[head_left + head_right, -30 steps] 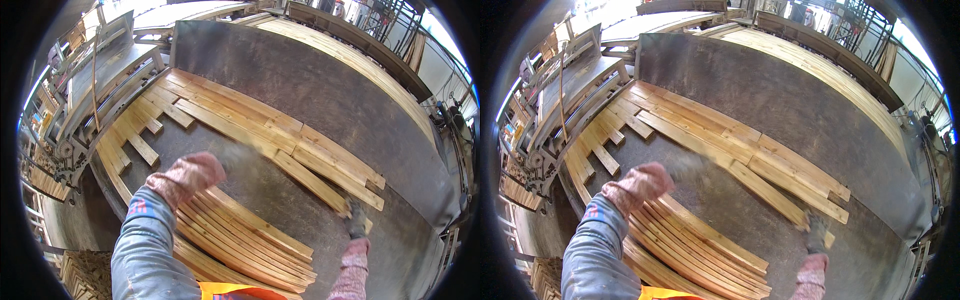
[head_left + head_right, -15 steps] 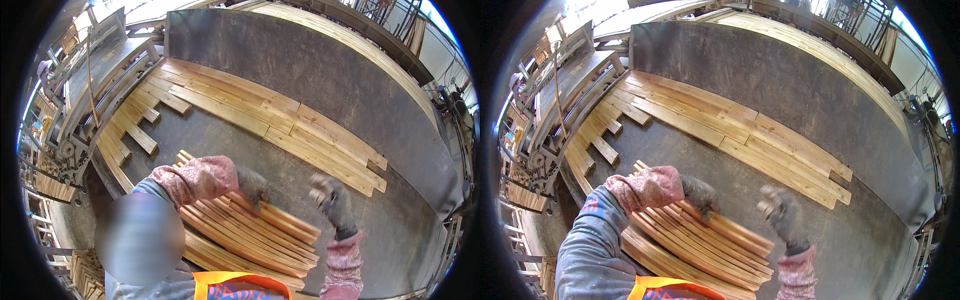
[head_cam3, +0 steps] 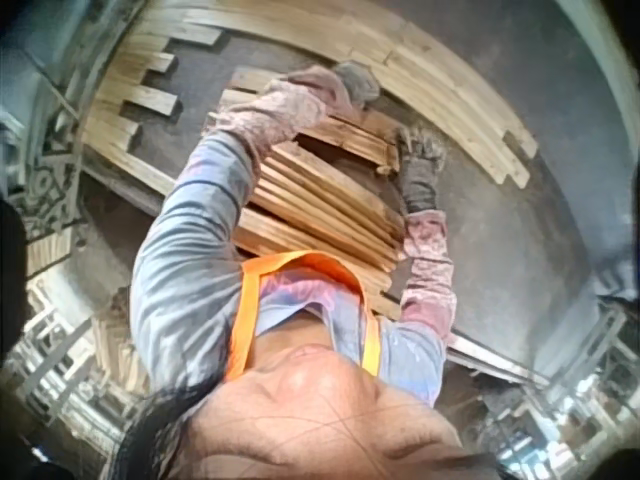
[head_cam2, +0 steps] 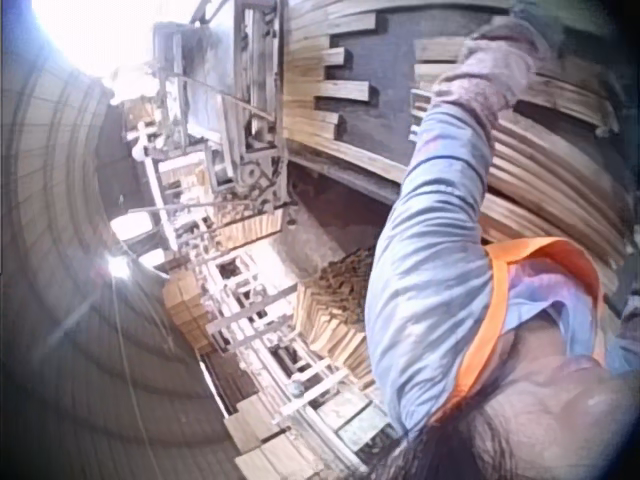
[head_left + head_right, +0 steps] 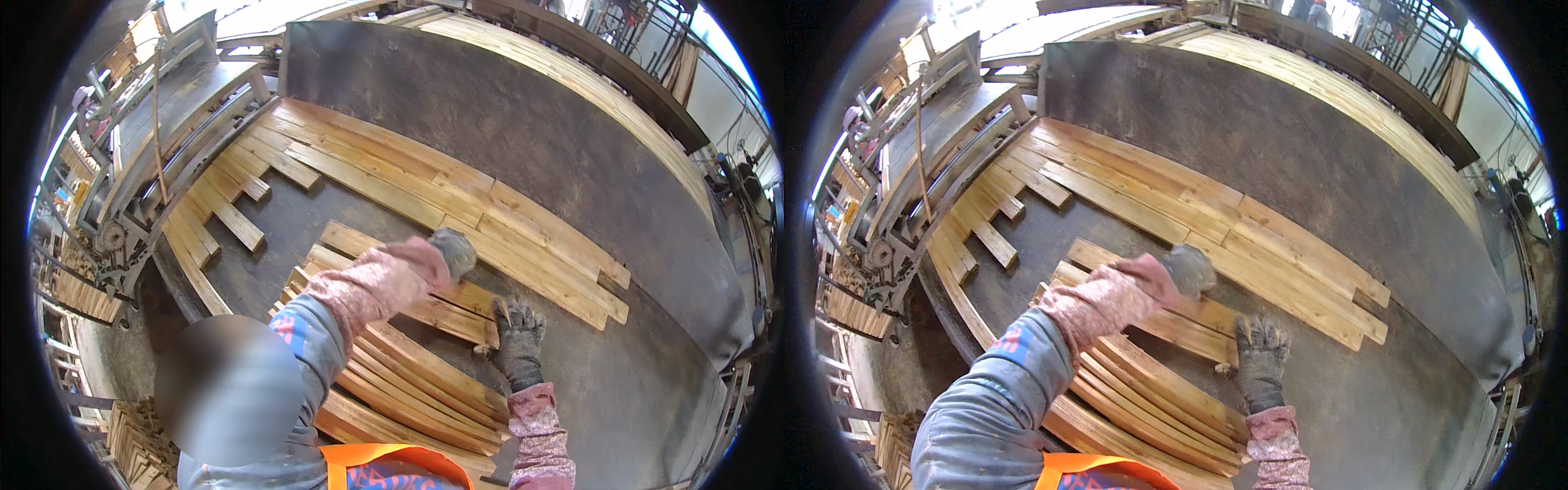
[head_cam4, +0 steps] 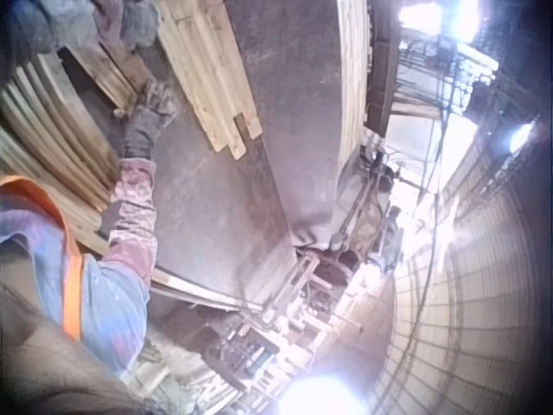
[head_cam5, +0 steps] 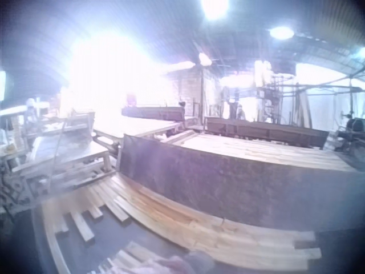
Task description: The person repeatedly picks up stacks of wooden planks and places them onto a conveyor belt, arranging them in rows. The person uses both hands to handle the planks and aligns them on the moving belt.
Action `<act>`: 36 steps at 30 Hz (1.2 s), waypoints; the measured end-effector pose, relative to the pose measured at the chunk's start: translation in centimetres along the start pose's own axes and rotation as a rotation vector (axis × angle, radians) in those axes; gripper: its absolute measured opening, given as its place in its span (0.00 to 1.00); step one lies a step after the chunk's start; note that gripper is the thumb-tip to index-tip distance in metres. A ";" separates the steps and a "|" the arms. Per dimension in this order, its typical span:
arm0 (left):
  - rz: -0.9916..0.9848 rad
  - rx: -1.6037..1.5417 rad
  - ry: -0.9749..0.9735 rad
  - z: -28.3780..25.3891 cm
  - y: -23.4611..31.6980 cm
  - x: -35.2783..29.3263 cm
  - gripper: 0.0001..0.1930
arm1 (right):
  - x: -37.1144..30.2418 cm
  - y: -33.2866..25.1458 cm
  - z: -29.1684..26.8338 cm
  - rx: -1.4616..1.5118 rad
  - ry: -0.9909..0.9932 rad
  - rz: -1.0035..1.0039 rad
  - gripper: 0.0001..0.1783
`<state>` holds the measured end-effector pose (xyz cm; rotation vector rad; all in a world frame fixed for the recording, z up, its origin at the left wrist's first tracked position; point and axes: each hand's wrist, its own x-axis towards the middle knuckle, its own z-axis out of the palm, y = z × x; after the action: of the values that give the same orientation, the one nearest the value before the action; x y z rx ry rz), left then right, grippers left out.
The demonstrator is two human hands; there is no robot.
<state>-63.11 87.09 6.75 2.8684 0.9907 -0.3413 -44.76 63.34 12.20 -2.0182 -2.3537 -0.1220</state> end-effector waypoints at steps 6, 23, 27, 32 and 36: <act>0.018 0.022 0.148 -2.6 5.9 -4.1 0.06 | -1.8 2.0 2.0 0.080 -0.122 -0.056 0.48; -0.072 0.013 -0.103 -4.5 0.1 -6.9 0.31 | -7.9 9.5 3.4 0.217 -0.145 -0.086 0.49; -0.042 0.178 0.077 -2.7 -6.0 -10.3 0.32 | -15.4 18.8 0.3 -0.005 -0.354 0.446 0.52; -0.289 0.058 0.110 -0.7 -14.5 -12.3 0.25 | -18.7 18.7 1.2 -0.091 -0.190 0.352 0.51; -0.407 0.089 0.161 -1.8 -11.3 -12.1 0.29 | -15.2 16.8 2.7 0.057 -0.170 0.405 0.49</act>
<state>-79.00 89.06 11.28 2.7875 1.6332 -0.1847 -25.72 51.16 8.83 -2.5106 -1.9459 0.1326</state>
